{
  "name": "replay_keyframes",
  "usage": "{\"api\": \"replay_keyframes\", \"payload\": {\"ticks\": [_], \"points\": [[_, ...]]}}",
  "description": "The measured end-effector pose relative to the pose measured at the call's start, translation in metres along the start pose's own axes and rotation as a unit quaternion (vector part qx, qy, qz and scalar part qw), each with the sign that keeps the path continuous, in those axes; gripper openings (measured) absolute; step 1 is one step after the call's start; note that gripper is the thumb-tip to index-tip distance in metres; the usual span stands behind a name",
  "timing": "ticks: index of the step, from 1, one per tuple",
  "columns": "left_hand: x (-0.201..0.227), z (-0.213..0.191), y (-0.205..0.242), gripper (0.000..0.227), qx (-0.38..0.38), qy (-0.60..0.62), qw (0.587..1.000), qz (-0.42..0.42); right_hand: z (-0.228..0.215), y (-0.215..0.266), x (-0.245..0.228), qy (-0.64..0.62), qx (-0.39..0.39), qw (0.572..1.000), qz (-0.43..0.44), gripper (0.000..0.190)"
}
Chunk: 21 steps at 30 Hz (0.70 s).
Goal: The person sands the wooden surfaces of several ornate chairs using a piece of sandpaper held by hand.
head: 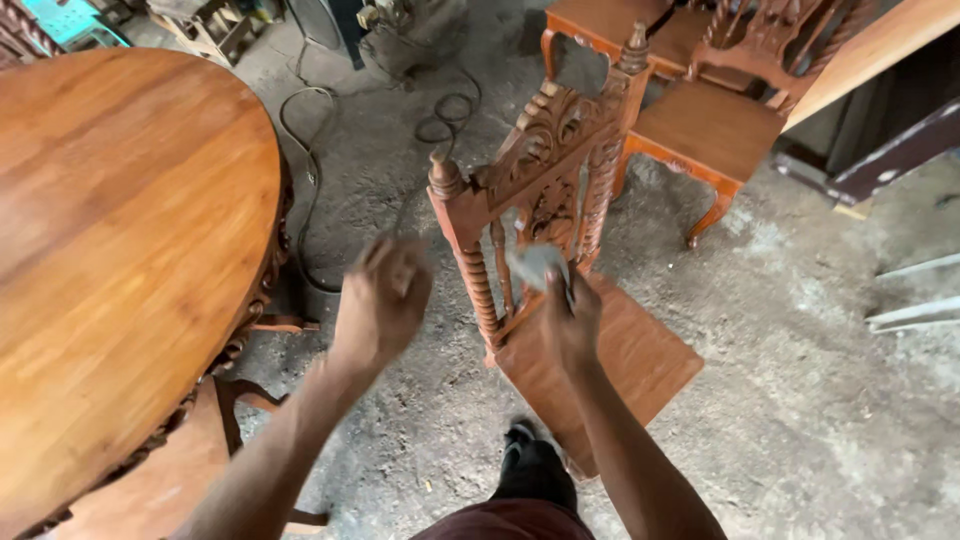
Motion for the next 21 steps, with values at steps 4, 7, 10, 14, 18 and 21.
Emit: {"api": "replay_keyframes", "payload": {"ticks": [4,7,10,14,18,21], "points": [[-0.021,0.023,-0.102,0.029,0.01,-0.075,0.994,0.075,0.068,-0.047,-0.048,-0.008,0.06,0.981,-0.182,0.032],[-0.023,0.054,-0.166,0.033,0.046,-0.178,0.937,0.298,0.115,-0.043,-0.048,0.119,0.092,0.929,-0.338,0.027],[-0.053,0.094,-0.176,0.043,-0.328,-0.24,0.914,-0.012,0.142,-0.01,0.012,0.131,0.125,0.931,-0.317,0.032],[-0.062,0.084,-0.154,0.025,-0.098,-0.053,0.972,0.207,0.149,0.024,0.123,0.162,0.163,0.971,-0.07,0.038],[-0.08,0.081,-0.154,0.027,0.029,0.053,0.981,0.185,0.169,0.01,0.15,0.021,0.146,0.989,-0.007,0.035],[-0.095,0.075,-0.15,0.026,-0.013,0.17,0.974,0.152,0.195,0.003,0.138,-0.107,0.198,0.974,-0.027,0.035]]}}
Point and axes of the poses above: each hand's wrist, its own y-axis away from the middle knuckle, its own z-axis out of the palm, x = y × z, the point moved 3 cm from there along -y, towards the middle knuckle, and after that the axes turned 1 degree about z, right-handed, at the moved point
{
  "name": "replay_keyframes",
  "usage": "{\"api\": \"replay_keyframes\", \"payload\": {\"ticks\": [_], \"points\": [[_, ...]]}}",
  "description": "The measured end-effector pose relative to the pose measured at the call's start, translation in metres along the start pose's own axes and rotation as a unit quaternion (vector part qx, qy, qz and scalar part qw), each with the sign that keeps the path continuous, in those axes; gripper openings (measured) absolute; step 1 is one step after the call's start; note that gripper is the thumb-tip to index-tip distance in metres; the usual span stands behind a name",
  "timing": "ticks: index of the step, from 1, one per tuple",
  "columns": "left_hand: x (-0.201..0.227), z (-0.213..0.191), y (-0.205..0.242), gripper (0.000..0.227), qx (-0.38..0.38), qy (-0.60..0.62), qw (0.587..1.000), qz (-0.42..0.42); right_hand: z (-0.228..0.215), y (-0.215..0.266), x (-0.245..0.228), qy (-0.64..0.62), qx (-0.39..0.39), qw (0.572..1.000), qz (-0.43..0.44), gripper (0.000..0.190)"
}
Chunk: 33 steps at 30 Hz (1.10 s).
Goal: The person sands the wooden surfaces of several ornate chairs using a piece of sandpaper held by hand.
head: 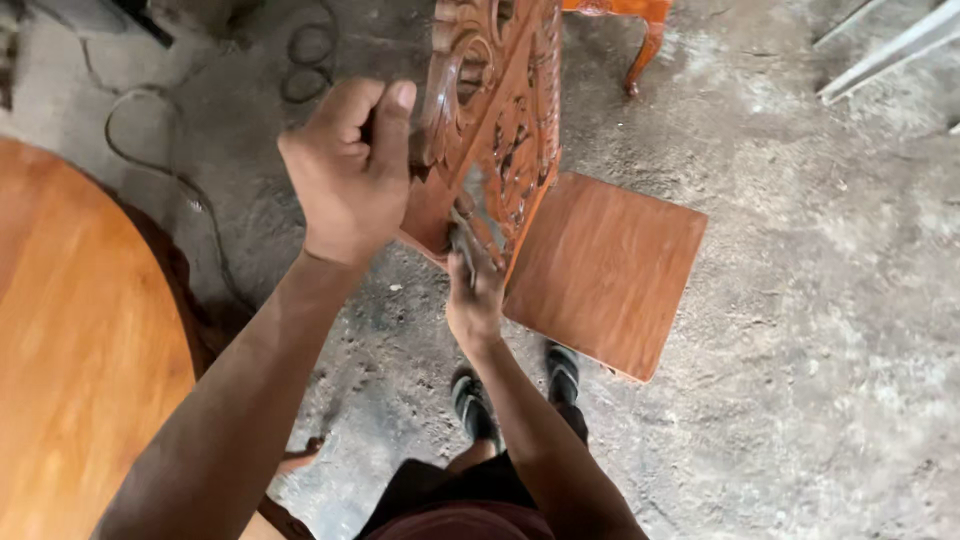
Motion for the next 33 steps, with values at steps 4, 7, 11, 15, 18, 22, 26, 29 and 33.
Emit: {"api": "replay_keyframes", "payload": {"ticks": [4,7,11,15,18,22,26,29,33], "points": [[-0.011,-0.001,0.003,0.018,-0.02,0.184,0.976,-0.116,-0.021,0.022,-0.018,0.18,0.028,0.983,-0.023,0.039],[-0.014,0.005,0.013,0.013,0.006,0.219,0.97,-0.11,-0.033,0.021,-0.047,0.076,0.038,0.987,0.135,0.037],[-0.023,0.005,0.036,0.013,0.019,0.25,0.961,-0.113,0.002,-0.028,-0.131,-0.041,0.011,0.991,-0.129,0.039],[-0.018,-0.009,0.06,0.022,-0.01,0.162,0.98,-0.12,0.044,-0.008,-0.142,0.255,0.017,0.922,-0.289,0.046],[-0.007,-0.024,0.073,0.032,0.022,0.169,0.983,-0.068,0.015,0.018,-0.101,0.265,-0.035,0.947,-0.178,0.046],[0.004,-0.054,0.097,0.042,0.014,0.041,0.999,0.03,-0.039,0.024,-0.114,0.123,-0.067,0.984,-0.108,0.031],[-0.009,-0.045,0.141,0.042,-0.228,0.036,0.92,-0.317,-0.035,-0.026,-0.215,0.286,-0.05,0.918,-0.269,0.027],[0.006,-0.048,0.166,0.031,-0.133,0.175,0.948,-0.231,0.006,-0.063,-0.271,0.297,-0.101,0.859,-0.406,0.028],[0.008,-0.041,0.166,0.032,-0.063,0.206,0.942,-0.257,0.034,-0.095,-0.267,0.451,-0.22,0.663,-0.556,0.051]]}}
Point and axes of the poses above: each hand's wrist, its own y-axis away from the middle knuckle, its own z-axis out of the palm, x = y × z, the point moved 3 cm from there along -y, towards the middle knuckle, and after that the axes turned 1 degree about z, right-handed, at the moved point
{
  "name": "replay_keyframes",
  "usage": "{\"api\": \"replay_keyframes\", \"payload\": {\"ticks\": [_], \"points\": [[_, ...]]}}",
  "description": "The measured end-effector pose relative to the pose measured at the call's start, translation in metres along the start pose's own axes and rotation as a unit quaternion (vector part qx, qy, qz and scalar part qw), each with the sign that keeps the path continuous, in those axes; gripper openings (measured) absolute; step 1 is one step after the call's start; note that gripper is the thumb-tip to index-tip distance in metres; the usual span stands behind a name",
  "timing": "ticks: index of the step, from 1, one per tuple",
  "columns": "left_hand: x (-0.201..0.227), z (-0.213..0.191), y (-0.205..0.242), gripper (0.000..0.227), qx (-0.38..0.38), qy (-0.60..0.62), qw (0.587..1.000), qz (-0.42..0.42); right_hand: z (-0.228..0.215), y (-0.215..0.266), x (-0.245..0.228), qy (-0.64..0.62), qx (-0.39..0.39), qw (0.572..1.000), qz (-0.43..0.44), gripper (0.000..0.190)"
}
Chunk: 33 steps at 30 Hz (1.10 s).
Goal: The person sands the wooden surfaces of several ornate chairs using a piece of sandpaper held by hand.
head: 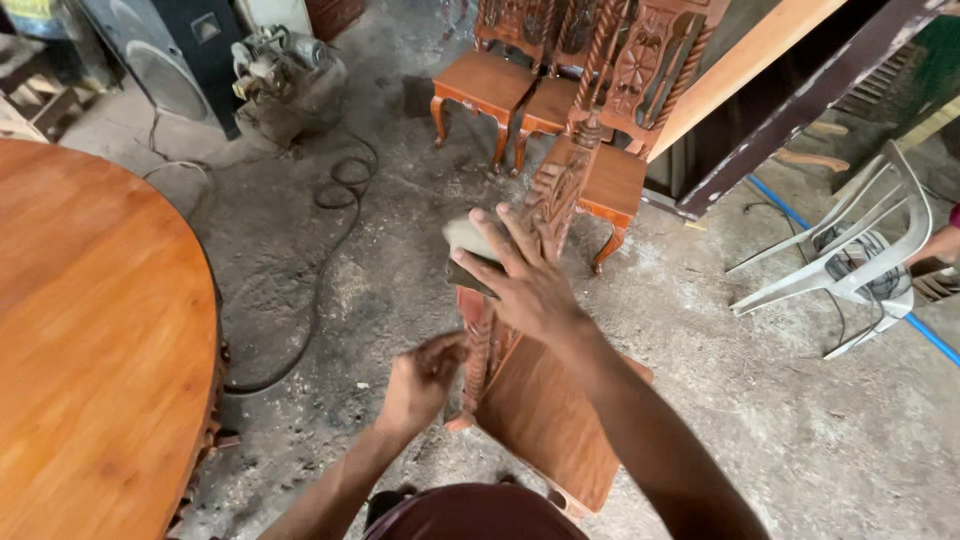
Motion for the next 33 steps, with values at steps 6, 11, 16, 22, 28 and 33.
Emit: {"api": "replay_keyframes", "payload": {"ticks": [6,11,16,22,28,33], "points": [[0.031,-0.025,-0.003,0.034,0.073,-0.088,0.993,-0.03,0.012,0.09,0.077,-0.072,0.078,0.992,0.074,0.038],[0.088,-0.01,-0.068,0.025,0.137,-0.251,0.948,0.137,0.036,0.097,0.089,-0.134,0.087,0.948,0.275,0.033],[0.125,0.029,-0.164,0.041,0.085,-0.277,0.912,0.289,0.078,0.109,0.023,-0.225,0.129,0.932,0.252,0.033],[0.078,0.063,-0.233,0.04,-0.099,-0.41,0.905,0.056,0.071,0.145,0.075,-0.384,0.134,0.71,0.575,0.034],[0.081,0.062,-0.217,0.07,-0.035,-0.432,0.882,0.184,0.09,0.081,0.072,-0.288,0.105,0.831,0.464,0.046],[0.096,0.06,-0.215,0.069,-0.018,-0.458,0.873,0.163,0.072,0.134,0.036,-0.267,0.041,0.919,0.288,0.033]]}}
Point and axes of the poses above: each hand's wrist, its own y-axis away from the middle knuckle, its own z-axis out of the palm, x = y × z, the point moved 3 cm from there along -y, towards the middle knuckle, and after that the axes turned 1 degree about z, right-handed, at the moved point
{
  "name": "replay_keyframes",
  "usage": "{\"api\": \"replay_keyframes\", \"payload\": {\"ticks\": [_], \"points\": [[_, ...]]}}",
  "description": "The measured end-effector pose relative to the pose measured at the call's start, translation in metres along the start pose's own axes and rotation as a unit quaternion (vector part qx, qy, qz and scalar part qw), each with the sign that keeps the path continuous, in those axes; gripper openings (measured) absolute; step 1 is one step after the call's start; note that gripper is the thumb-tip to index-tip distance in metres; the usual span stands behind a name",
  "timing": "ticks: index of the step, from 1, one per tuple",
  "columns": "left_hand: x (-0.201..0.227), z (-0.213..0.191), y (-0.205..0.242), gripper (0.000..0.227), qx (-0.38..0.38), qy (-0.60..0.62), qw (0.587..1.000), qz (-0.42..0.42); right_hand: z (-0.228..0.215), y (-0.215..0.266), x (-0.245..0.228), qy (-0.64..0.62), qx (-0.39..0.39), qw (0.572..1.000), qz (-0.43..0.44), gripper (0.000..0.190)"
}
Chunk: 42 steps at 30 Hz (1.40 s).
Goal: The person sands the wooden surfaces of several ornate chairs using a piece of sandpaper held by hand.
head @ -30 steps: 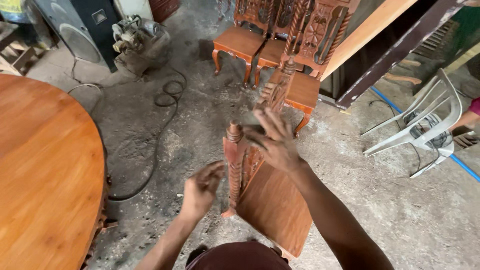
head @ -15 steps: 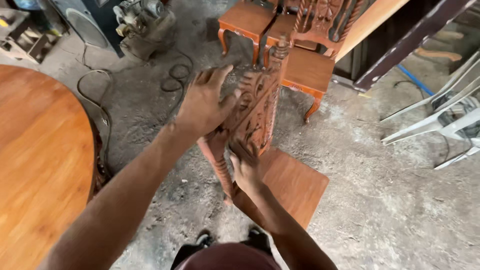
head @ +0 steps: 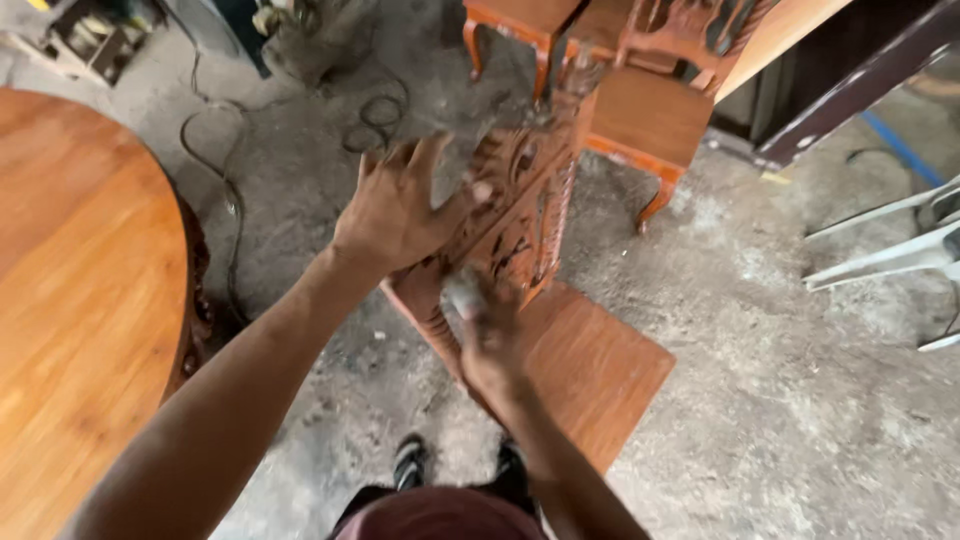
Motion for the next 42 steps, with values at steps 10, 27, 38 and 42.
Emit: {"api": "replay_keyframes", "payload": {"ticks": [10,27,38,42], "points": [[-0.004,0.0,0.012,0.056,0.038,0.07,0.997,0.016,0.059,0.051,0.02,-0.046,0.037,0.998,0.031,0.041],[0.003,0.013,0.041,0.036,0.116,-0.179,0.976,0.042,0.107,0.126,0.117,-0.168,0.016,0.92,0.355,0.033],[0.009,0.01,0.069,0.025,0.187,-0.158,0.945,0.216,0.101,0.085,-0.008,-0.112,0.19,0.958,0.184,0.046],[-0.001,0.013,0.072,0.036,0.156,-0.182,0.941,0.238,0.126,0.163,0.033,-0.016,-0.098,0.729,0.678,0.042]]}}
Point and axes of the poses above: each hand's wrist, its own y-axis away from the middle knuckle, its own z-axis out of the palm, x = y × z, the point moved 3 cm from there along -y, towards the middle knuckle, and after that the axes turned 1 degree about z, right-handed, at the moved point
